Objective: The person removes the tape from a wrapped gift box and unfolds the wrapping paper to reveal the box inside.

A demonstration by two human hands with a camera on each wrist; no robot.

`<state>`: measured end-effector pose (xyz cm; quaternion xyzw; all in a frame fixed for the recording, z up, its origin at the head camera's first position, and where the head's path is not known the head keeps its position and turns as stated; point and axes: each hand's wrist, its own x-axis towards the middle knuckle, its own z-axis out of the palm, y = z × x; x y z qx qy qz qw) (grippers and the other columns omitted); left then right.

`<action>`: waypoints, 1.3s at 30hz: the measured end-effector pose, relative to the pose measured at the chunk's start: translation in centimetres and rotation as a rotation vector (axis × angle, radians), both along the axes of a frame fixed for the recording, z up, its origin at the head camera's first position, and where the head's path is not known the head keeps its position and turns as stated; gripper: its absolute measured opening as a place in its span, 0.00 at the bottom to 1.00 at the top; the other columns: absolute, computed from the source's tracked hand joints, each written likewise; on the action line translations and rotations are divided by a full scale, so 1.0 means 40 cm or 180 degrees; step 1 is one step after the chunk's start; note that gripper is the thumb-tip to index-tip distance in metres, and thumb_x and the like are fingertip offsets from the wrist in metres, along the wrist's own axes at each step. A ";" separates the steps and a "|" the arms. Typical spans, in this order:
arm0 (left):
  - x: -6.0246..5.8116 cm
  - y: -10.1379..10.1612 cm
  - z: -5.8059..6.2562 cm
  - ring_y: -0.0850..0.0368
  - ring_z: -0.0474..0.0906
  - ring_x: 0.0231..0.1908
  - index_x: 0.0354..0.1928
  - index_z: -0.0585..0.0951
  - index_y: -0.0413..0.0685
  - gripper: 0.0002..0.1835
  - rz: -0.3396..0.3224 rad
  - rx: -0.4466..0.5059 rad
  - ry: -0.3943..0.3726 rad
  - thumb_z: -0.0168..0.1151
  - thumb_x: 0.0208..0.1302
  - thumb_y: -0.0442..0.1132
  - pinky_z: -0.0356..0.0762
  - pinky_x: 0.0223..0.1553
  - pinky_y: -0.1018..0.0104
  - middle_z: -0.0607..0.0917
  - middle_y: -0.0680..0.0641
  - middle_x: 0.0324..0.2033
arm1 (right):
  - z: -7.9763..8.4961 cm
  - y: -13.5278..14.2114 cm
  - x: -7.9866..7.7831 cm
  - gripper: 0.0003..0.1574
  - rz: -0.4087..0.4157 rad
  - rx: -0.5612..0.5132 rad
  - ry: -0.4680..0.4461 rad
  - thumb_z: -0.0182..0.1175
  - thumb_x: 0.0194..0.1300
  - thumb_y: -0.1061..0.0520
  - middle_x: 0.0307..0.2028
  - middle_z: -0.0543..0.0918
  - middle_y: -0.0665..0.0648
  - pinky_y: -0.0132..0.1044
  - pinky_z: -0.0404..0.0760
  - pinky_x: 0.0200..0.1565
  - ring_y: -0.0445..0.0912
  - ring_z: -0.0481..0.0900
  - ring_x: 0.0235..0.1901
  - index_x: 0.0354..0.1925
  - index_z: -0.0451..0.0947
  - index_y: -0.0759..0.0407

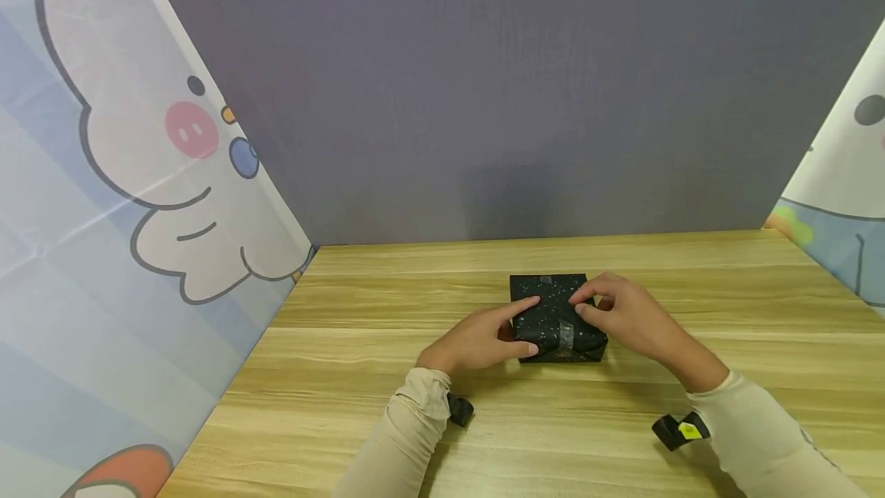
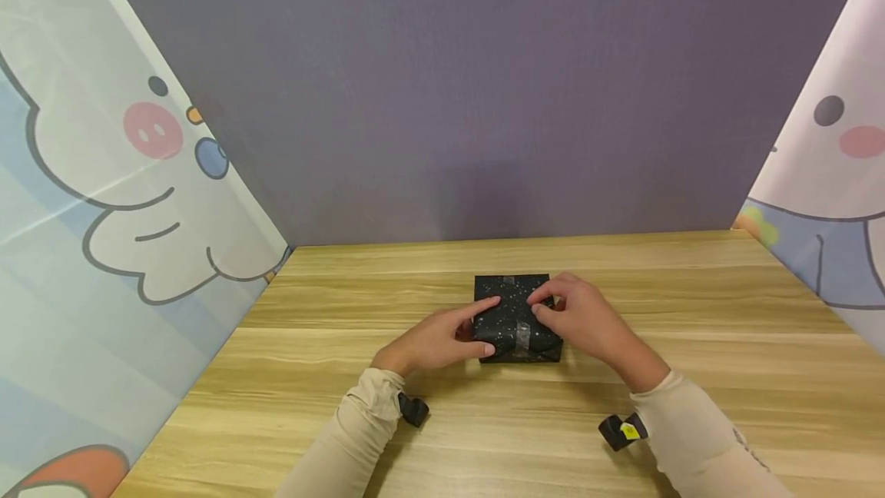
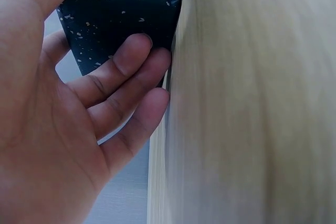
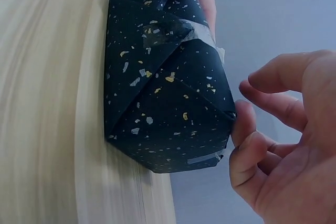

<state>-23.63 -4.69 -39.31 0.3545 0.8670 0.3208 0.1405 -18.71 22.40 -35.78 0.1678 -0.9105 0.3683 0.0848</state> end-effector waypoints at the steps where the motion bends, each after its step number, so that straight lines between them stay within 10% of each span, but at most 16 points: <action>1: 0.000 0.001 0.000 0.63 0.76 0.32 0.75 0.53 0.88 0.40 0.0002 -0.0012 0.0024 0.60 0.64 0.69 0.76 0.34 0.63 0.80 0.58 0.33 | 0.000 -0.001 0.001 0.07 0.0026 -0.0002 0.0025 0.64 0.69 0.59 0.47 0.81 0.56 0.47 0.79 0.38 0.49 0.79 0.39 0.44 0.87 0.54; 39: -0.003 0.004 -0.004 0.62 0.76 0.31 0.75 0.52 0.88 0.41 -0.0008 -0.0008 -0.0025 0.59 0.65 0.69 0.76 0.32 0.63 0.80 0.58 0.33 | 0.008 -0.027 0.016 0.03 0.0386 0.0630 0.0044 0.69 0.65 0.56 0.57 0.75 0.64 0.35 0.76 0.32 0.37 0.75 0.31 0.36 0.84 0.47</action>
